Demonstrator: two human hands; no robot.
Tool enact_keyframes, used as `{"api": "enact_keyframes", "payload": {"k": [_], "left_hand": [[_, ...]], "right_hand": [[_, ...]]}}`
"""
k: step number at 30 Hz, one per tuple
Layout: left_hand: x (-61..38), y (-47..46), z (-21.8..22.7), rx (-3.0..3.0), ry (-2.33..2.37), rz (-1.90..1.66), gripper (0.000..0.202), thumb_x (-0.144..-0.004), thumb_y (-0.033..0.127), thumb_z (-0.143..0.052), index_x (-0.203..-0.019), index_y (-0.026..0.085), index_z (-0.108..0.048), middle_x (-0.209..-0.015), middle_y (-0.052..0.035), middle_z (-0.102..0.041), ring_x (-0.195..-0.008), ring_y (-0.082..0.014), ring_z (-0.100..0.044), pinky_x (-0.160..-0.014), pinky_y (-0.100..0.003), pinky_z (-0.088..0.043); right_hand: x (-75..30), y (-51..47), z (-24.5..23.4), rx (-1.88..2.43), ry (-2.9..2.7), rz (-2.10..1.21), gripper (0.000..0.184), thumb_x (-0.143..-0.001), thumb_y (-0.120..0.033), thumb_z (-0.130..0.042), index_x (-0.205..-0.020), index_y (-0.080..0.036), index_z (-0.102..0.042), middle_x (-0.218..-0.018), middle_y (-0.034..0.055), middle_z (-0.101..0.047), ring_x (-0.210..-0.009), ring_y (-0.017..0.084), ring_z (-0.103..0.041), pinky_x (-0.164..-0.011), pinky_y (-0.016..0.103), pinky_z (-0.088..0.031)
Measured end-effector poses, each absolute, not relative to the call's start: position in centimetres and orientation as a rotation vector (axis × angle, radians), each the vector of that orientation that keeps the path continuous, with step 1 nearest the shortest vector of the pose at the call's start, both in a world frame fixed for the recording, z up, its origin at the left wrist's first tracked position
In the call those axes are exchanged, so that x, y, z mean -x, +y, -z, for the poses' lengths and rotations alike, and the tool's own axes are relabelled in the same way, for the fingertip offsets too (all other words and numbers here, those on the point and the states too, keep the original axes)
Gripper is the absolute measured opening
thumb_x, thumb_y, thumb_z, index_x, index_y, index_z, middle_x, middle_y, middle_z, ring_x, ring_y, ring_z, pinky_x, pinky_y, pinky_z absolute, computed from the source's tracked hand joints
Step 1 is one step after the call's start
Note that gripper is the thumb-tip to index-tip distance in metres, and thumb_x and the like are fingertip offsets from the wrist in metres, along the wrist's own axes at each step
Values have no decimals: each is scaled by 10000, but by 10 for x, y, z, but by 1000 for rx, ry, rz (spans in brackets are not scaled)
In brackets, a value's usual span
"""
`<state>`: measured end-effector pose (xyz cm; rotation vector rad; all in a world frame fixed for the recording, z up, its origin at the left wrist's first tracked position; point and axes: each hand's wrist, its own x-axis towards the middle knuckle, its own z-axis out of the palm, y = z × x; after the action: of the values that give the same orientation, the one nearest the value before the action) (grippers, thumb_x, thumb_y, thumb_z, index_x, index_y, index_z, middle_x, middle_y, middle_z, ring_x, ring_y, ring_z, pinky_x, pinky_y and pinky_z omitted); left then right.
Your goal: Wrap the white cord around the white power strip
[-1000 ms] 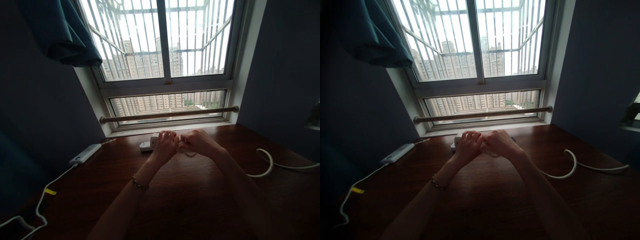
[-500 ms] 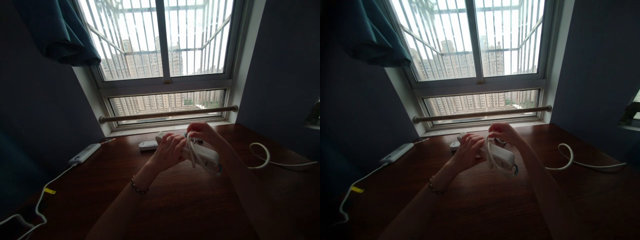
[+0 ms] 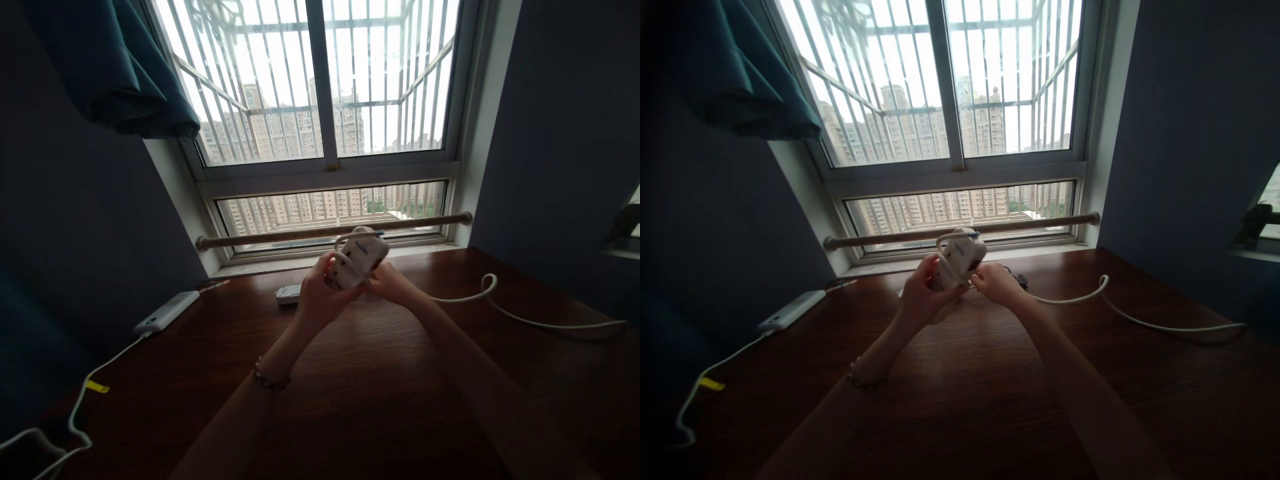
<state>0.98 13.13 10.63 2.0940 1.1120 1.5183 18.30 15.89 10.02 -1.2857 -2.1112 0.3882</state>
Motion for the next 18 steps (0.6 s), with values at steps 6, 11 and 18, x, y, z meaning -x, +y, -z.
{"api": "enact_keyframes", "payload": {"k": [6, 11, 18], "left_hand": [[2, 157, -106, -1313, 1002, -1210, 498, -672, 575, -608, -878, 126, -551, -745, -49, -602, -577, -152, -586, -496, -252, -473], [11, 168, -106, -1087, 992, -1057, 474, -711, 583, -553, -816, 121, -575, -711, -76, -603, -558, -148, -579, -502, -263, -510], [16, 167, -104, -1192, 946, -872, 279, -664, 285, -671, -869, 135, -555, -756, -60, -619, -650, -155, -613, -633, -263, -527]], "right_hand": [[-189, 165, -92, 1603, -2160, -107, 177, -709, -274, -643, -806, -126, -639, -755, 74, -608, -700, 177, -547, -571, 243, -325], [-208, 170, -98, 1589, -2342, -80, 149, -703, -311, -640, -684, -164, -656, -641, 16, -596, -582, 115, -509, -495, 207, -260], [-219, 156, -118, 1458, -2434, 165, 227, -788, -328, -517, -698, -178, -661, -661, 30, -609, -609, 128, -505, -533, 240, -224]]}}
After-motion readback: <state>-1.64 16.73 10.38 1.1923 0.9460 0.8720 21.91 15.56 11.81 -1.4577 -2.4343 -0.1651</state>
